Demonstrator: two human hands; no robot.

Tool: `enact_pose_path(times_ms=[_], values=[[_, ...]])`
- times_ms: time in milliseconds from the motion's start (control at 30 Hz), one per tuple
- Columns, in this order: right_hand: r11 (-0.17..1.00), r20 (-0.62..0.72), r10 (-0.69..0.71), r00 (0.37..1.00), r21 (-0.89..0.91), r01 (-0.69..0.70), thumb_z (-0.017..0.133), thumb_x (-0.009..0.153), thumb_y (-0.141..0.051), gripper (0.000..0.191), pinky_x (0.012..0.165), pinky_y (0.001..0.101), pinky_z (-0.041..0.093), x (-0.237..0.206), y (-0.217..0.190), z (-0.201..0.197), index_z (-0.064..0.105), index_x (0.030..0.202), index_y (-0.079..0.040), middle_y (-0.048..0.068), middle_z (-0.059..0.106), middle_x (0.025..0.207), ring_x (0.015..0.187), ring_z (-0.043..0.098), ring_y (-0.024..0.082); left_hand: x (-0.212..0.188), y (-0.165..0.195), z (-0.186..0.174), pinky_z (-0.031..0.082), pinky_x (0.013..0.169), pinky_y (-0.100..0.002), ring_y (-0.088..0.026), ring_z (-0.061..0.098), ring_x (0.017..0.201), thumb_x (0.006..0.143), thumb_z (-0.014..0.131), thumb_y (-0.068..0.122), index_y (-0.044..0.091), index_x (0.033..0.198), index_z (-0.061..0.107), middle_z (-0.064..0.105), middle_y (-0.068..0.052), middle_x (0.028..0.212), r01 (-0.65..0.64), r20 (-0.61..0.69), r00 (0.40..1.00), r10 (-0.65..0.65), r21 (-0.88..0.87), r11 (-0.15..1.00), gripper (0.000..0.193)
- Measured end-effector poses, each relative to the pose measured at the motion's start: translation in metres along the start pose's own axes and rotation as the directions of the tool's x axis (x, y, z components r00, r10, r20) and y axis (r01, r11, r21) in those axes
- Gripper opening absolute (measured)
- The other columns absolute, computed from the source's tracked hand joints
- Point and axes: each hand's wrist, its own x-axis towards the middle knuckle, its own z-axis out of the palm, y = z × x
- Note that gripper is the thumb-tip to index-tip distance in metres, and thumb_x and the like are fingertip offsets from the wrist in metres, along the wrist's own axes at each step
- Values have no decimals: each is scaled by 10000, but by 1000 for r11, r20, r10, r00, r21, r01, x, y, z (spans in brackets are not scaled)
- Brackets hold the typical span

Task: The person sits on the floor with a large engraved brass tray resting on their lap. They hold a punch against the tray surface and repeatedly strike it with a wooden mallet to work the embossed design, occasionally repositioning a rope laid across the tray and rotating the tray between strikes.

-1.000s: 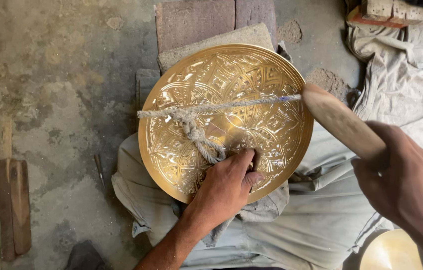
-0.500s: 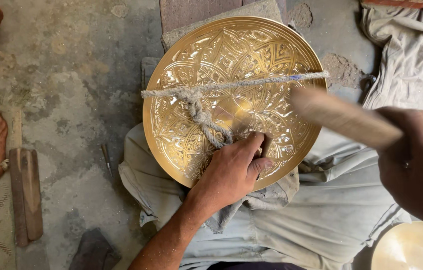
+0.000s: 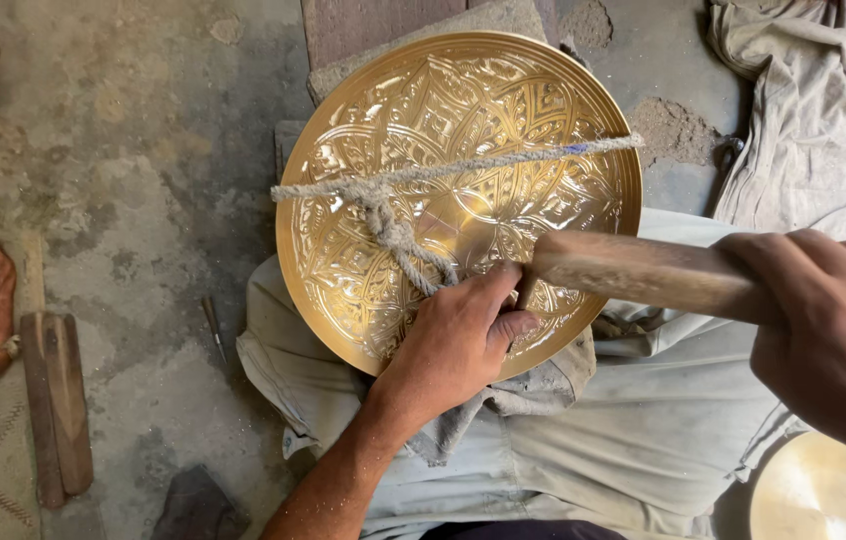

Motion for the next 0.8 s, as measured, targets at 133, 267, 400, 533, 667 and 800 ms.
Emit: enact_pose_path(times_ms=[133, 267, 400, 533, 667, 800], values=[[926, 57, 205, 977, 313, -213, 642, 828, 67, 459, 659, 389, 582, -7, 9, 3, 650, 1285, 27, 202, 700, 961, 742, 718, 289, 2, -2, -5, 524, 718, -509, -395, 721, 880, 953, 704, 213, 40, 1109, 556, 711, -170, 939, 20, 68, 998, -20, -2, 1000, 276], [936, 29, 203, 979, 288, -202, 667, 794, 92, 488, 635, 371, 564, -8, 14, 10, 639, 1280, 46, 211, 693, 939, 725, 699, 283, 8, -4, -3, 520, 732, -516, -423, 704, 929, 955, 699, 183, 32, 1147, 549, 717, -184, 987, -73, 61, 996, 72, 9, 997, 287], [863, 206, 379, 902, 272, -425, 772, 803, -52, 610, 638, 385, 585, -7, 14, 14, 590, 1382, 11, 215, 715, 901, 728, 730, 296, 12, -2, -2, 517, 740, -521, -418, 712, 943, 956, 693, 181, 32, 1137, 545, 722, -181, 997, -60, 90, 994, 58, 21, 998, 277], [988, 97, 71, 993, -143, -57, 652, 869, -50, 400, 836, 435, 594, -5, 12, 13, 661, 1259, -136, 99, 761, 978, 882, 748, 271, 13, 2, -3, 512, 735, -531, -428, 704, 939, 948, 695, 203, 32, 1142, 557, 721, -188, 996, -34, 104, 994, 31, 34, 999, 292], [939, 309, 327, 893, 0, -344, 581, 945, -98, 436, 748, 413, 599, -5, 11, 9, 608, 1380, -108, 149, 731, 975, 803, 740, 285, 12, 7, -3, 513, 750, -540, -431, 700, 940, 954, 691, 225, 37, 1098, 562, 718, -189, 988, 17, 110, 994, -23, 61, 998, 270], [984, 253, 171, 952, -93, -152, 534, 963, -112, 382, 781, 409, 595, -7, 18, 6, 644, 1326, -148, 99, 734, 983, 800, 726, 235, 15, 12, -6, 507, 758, -553, -442, 690, 959, 952, 688, 225, 35, 1080, 554, 715, -191, 992, -12, 106, 994, 5, 72, 997, 265]])
